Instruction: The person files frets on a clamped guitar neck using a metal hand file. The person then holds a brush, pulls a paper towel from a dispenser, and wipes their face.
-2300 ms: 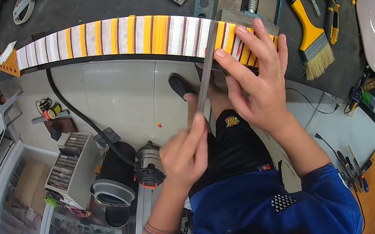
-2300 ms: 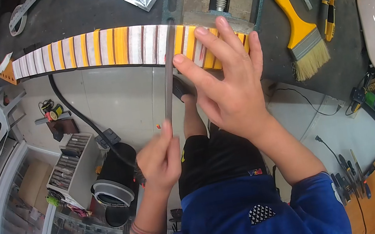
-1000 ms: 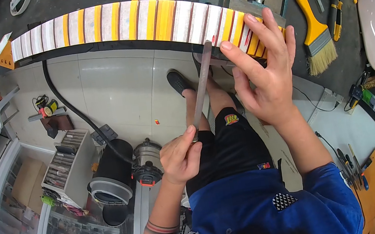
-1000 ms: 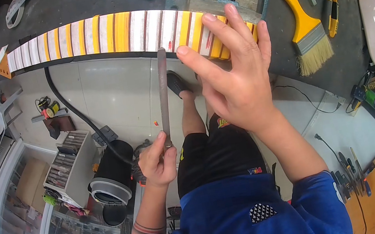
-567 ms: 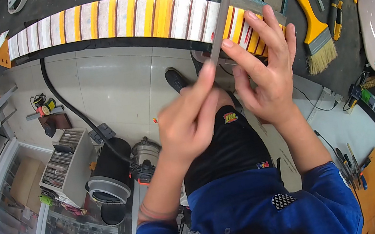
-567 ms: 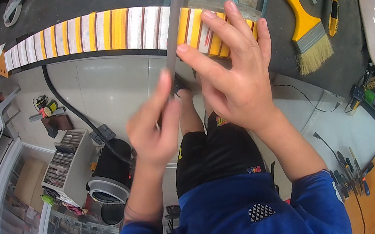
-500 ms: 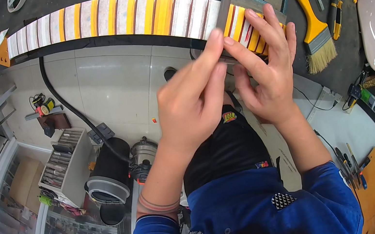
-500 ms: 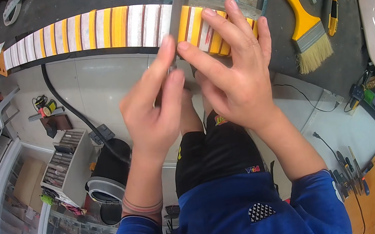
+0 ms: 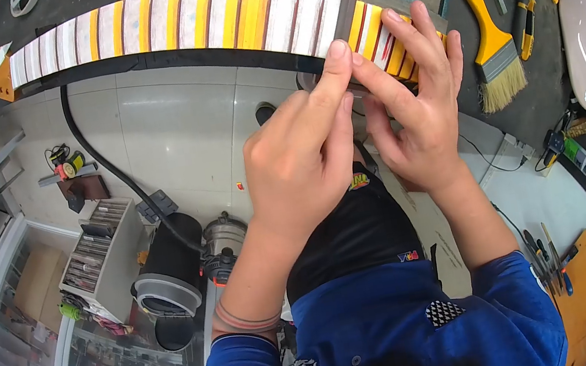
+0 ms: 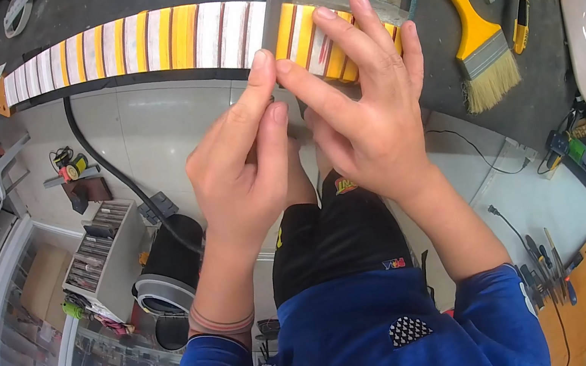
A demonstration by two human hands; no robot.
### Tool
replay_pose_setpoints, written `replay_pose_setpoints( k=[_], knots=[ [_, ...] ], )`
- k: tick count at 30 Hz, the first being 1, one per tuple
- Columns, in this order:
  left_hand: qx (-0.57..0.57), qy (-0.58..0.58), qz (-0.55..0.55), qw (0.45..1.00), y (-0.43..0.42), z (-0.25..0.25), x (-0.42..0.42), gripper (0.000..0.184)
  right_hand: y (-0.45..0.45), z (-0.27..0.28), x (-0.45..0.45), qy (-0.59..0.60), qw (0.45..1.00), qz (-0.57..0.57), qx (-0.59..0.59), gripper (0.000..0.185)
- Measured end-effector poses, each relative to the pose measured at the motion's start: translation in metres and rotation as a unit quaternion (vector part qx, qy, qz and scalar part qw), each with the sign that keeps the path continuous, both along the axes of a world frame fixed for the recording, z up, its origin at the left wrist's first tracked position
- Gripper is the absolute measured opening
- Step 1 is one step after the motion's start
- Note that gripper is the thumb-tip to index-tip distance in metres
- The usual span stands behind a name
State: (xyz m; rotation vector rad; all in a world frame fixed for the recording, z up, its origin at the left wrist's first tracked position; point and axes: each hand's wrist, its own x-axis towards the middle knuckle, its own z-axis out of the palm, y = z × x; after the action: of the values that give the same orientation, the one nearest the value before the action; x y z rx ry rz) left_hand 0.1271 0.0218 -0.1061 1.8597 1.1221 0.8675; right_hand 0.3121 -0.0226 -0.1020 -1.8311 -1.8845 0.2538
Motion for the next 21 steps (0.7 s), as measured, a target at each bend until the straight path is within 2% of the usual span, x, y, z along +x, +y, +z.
replay_pose_setpoints(
  k=[2, 4, 7, 8, 10, 14, 16, 21],
  knots=[
    [0.002, 0.009, 0.002, 1.0, -0.011, -0.002, -0.008, 0.059, 0.0, -0.001, 0.0, -0.002, 1.0, 0.003, 0.003, 0.064],
    [0.001, 0.046, -0.006, 0.999, -0.059, -0.005, -0.046, 0.06, 0.0, -0.002, 0.001, -0.004, 1.0, 0.004, 0.007, 0.064],
    [-0.039, 0.099, -0.039, 0.994, -0.088, 0.013, -0.078, 0.059, 0.0, -0.002, 0.001, -0.004, 1.0, 0.001, 0.004, 0.064],
    [-0.054, 0.114, -0.05, 0.991, -0.088, 0.017, -0.079, 0.058, 0.0, -0.002, 0.001, -0.003, 1.0, 0.001, 0.002, 0.064],
    [0.001, 0.049, 0.001, 0.999, -0.063, 0.001, -0.049, 0.061, 0.0, -0.002, 0.0, -0.006, 1.0, -0.002, 0.006, 0.065],
    [0.001, 0.003, 0.002, 1.0, -0.008, -0.001, -0.005, 0.062, 0.001, 0.001, -0.002, -0.006, 1.0, -0.007, 0.001, 0.067],
    [0.0, 0.01, 0.005, 1.0, -0.02, -0.004, -0.014, 0.062, 0.001, 0.0, -0.002, -0.009, 1.0, -0.002, 0.003, 0.067],
    [-0.036, 0.071, -0.026, 0.997, -0.113, 0.001, -0.093, 0.06, 0.0, -0.001, -0.001, -0.009, 1.0, -0.003, 0.005, 0.067]
  ],
)
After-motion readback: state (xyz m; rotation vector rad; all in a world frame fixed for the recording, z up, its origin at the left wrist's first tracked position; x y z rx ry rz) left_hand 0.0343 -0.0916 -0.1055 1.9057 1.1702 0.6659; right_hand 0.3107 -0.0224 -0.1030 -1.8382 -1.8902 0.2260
